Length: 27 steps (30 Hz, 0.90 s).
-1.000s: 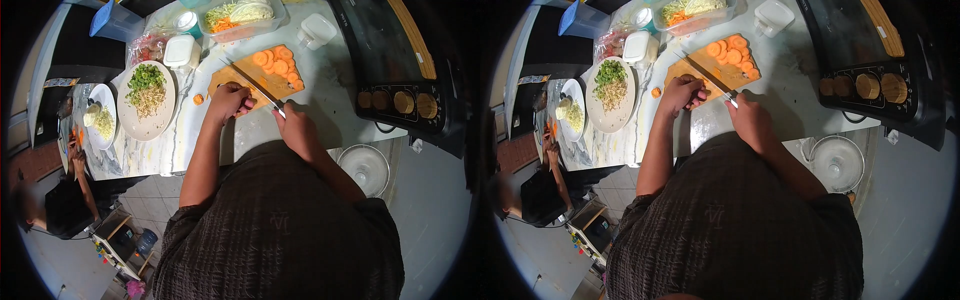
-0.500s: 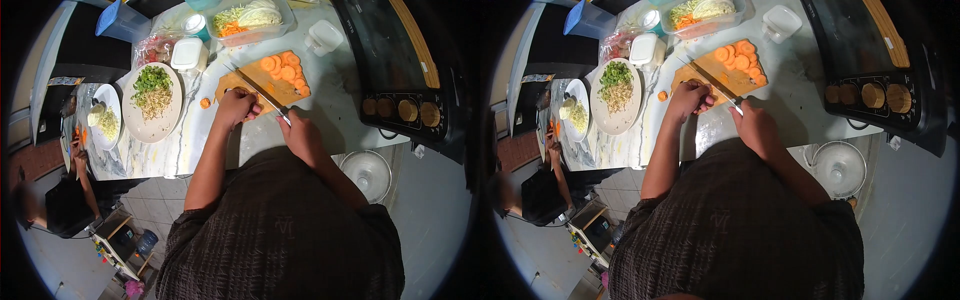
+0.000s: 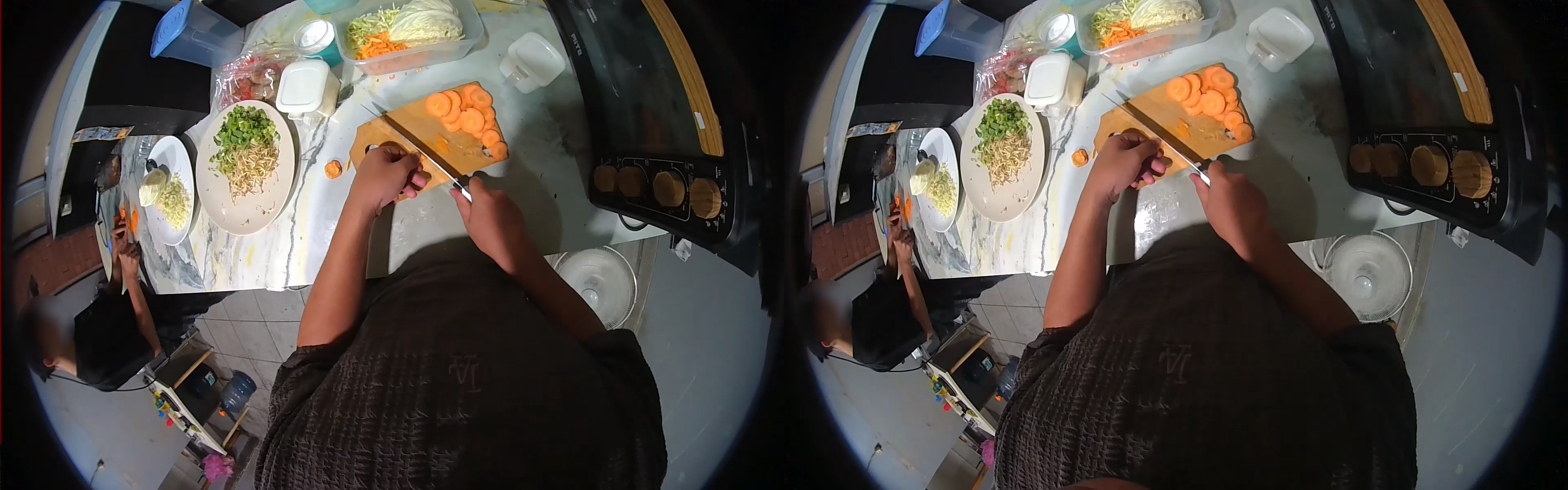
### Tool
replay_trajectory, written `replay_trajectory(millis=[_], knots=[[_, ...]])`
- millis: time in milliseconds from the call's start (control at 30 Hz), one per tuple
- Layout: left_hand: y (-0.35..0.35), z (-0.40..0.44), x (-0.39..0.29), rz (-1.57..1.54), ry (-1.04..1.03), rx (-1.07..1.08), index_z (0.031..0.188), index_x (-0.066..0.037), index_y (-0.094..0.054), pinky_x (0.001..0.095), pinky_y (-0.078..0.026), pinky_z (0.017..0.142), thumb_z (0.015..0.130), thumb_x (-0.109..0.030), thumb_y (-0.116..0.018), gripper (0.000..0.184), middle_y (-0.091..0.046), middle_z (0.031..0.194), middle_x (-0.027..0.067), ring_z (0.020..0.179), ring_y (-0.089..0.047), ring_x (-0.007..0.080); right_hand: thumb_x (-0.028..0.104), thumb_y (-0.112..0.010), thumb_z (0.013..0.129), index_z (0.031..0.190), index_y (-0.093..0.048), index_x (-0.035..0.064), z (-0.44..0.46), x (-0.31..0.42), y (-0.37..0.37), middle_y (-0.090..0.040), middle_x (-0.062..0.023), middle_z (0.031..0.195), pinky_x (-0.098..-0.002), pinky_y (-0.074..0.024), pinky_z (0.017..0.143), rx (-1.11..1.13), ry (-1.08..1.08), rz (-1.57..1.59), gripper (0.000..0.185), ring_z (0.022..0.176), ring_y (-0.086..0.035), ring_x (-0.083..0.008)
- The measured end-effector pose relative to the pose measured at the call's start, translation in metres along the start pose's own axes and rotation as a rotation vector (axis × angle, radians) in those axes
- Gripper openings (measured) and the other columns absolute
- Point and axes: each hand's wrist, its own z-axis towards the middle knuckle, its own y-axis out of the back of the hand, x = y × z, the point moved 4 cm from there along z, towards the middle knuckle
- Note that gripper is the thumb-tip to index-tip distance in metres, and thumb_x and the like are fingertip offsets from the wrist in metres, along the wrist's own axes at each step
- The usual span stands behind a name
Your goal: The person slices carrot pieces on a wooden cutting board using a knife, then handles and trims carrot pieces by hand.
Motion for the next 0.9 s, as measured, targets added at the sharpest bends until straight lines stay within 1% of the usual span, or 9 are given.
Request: replay_trajectory(millis=[333,400,533,600,633,700,733,833,900], knots=[[-0.001,-0.003,-0.003,-0.011,-0.008,-0.01,0.086,0.0,-0.063,0.0235,-0.04,0.043,0.091,-0.02,-0.057,0.021,-0.068,0.072,0.0066,0.051,-0.059,0.0101,0.034,-0.059,0.094,0.086,-0.054,0.0019,-0.008,-0.004,-0.001,-0.063,-0.0219,0.066,-0.0502,-0.0512,0.059,-0.008,-0.039,0.05,0.033,0.066,-0.064,-0.0424],[-0.002,-0.005,-0.004,0.037,-0.001,-0.025,0.082,-0.004,-0.062,0.0207,-0.036,0.042,0.094,-0.023,-0.057,0.023,-0.066,0.068,0.0051,0.049,-0.057,0.0082,0.035,-0.058,0.094,0.086,-0.055,0.0017,-0.01,-0.003,0.002,-0.063,-0.0222,0.067,-0.0502,-0.051,0.058,-0.022,-0.042,0.04,0.034,0.066,-0.064,-0.0429],[-0.001,-0.008,-0.006,0.022,-0.039,-0.014,0.081,-0.006,-0.061,0.0209,-0.035,0.042,0.097,-0.028,-0.053,0.028,-0.064,0.066,0.0041,0.049,-0.056,0.0078,0.036,-0.057,0.095,0.086,-0.055,0.0014,-0.011,-0.004,0.002,-0.063,-0.0227,0.067,-0.0503,-0.051,0.059,-0.014,-0.044,0.043,0.035,0.066,-0.064,-0.0434],[0.004,-0.007,-0.001,-0.086,-0.017,0.012,0.079,-0.008,-0.058,0.0222,-0.034,0.042,0.099,-0.033,-0.047,0.034,-0.058,0.06,0.0014,0.048,-0.053,0.0079,0.036,-0.057,0.095,0.086,-0.056,0.0012,-0.011,-0.004,0.003,-0.063,-0.023,0.067,-0.0506,-0.0511,0.059,-0.037,-0.024,0.055,0.036,0.066,-0.064,-0.0438],[0.006,-0.007,-0.001,-0.084,-0.016,0.017,0.079,-0.008,-0.058,0.0222,-0.034,0.042,0.099,-0.033,-0.047,0.034,-0.058,0.06,0.0014,0.048,-0.053,0.0079,0.036,-0.057,0.095,0.086,-0.056,0.0012,-0.011,-0.005,0.003,-0.063,-0.023,0.067,-0.0506,-0.0511,0.059,-0.039,-0.029,0.054,0.036,0.066,-0.064,-0.0438],[0.008,-0.01,0.0,-0.132,-0.034,0.029,0.075,-0.008,-0.056,0.0245,-0.034,0.042,0.1,-0.034,-0.045,0.038,-0.051,0.055,0.0002,0.046,-0.051,0.0093,0.033,-0.058,0.095,0.082,-0.053,0.0006,-0.013,-0.004,0.005,-0.061,-0.0241,0.066,-0.0512,-0.0479,0.057,-0.062,-0.026,0.109,0.035,0.065,-0.06,-0.0455],[0.01,-0.009,0.0,-0.13,-0.036,0.03,0.075,-0.008,-0.056,0.0245,-0.034,0.042,0.1,-0.034,-0.045,0.038,-0.051,0.055,0.0002,0.046,-0.051,0.0093,0.033,-0.058,0.095,0.082,-0.053,0.0006,-0.012,-0.005,0.005,-0.061,-0.0241,0.066,-0.0512,-0.0479,0.057,-0.064,-0.025,0.109,0.035,0.065,-0.06,-0.0455],[0.013,-0.015,0.001,-0.241,-0.057,-0.04,0.074,-0.009,-0.052,0.025,-0.029,0.043,0.1,-0.035,-0.044,0.037,-0.045,0.054,-0.0011,0.045,-0.041,0.0094,0.033,-0.058,0.095,0.081,-0.053,0.0007,-0.013,-0.006,0.002,-0.061,-0.024,0.066,-0.0509,-0.0477,0.056,-0.071,-0.014,0.106,0.035,0.065,-0.06,-0.0457],[0.016,-0.016,0.004,-0.289,-0.062,-0.046,0.075,-0.009,-0.051,0.0252,-0.028,0.044,0.1,-0.034,-0.045,0.035,-0.043,0.054,-0.0016,0.045,-0.039,0.0093,0.034,-0.058,0.095,0.081,-0.053,0.0007,-0.014,-0.007,0.002,-0.061,-0.0239,0.066,-0.0508,-0.0475,0.056,-0.09,-0.011,0.102,0.036,0.065,-0.06,-0.0459]])
